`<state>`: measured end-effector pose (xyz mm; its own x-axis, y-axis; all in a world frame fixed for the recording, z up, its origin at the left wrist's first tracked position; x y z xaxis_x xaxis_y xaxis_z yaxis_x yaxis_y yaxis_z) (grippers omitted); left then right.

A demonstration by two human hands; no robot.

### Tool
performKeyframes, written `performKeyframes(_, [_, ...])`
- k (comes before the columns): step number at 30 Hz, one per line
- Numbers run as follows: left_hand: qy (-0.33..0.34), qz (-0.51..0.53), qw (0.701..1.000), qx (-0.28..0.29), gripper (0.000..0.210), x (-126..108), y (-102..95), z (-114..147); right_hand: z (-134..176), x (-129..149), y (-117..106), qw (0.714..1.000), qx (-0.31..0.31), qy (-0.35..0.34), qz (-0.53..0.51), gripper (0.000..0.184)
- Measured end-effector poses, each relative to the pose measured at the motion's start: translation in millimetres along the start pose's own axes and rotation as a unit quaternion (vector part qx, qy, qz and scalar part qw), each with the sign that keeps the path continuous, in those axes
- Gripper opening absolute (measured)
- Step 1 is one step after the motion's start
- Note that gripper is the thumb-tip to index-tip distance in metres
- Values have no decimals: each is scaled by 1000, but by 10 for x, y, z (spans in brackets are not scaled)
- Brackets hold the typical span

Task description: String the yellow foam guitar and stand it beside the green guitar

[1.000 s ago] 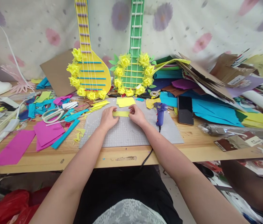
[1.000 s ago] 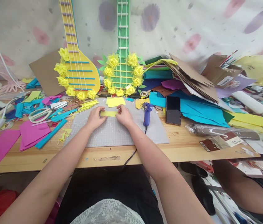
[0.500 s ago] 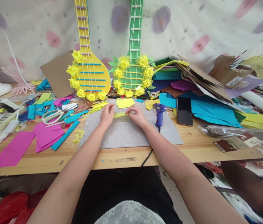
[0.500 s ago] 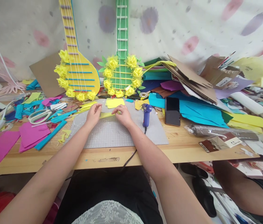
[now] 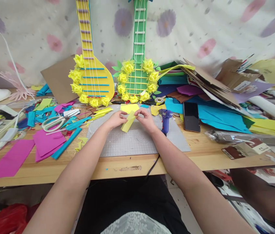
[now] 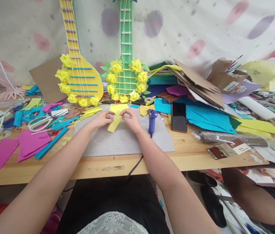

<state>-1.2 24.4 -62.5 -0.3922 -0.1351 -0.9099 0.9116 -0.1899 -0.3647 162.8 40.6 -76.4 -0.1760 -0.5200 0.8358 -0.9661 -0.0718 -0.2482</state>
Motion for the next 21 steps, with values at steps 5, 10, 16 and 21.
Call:
performKeyframes(5, [87, -95, 985, -117, 32, 3, 6, -90, 30, 73, -15, 981, -11, -33, 193, 41])
performKeyframes(10, [94, -159, 972, -147, 34, 31, -4, -140, 73, 159, 126, 940, 86, -106, 314, 50])
performKeyframes(16, [51, -56, 977, -199, 30, 143, -74, -170, 123, 200, 250, 920, 148, -136, 337, 53])
performKeyframes(21, [28, 30, 977, -207, 26, 109, -106, -179, 109, 266, 271, 925, 111, -140, 336, 41])
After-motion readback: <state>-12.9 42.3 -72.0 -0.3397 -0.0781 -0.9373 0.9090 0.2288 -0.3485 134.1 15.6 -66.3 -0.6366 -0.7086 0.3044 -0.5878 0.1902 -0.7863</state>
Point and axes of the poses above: each hand's wrist, its own z-axis away from the middle knuckle, its own y-axis out of the palm, x = y × z, the point moved 3 cm from there along -z, towards the middle knuckle
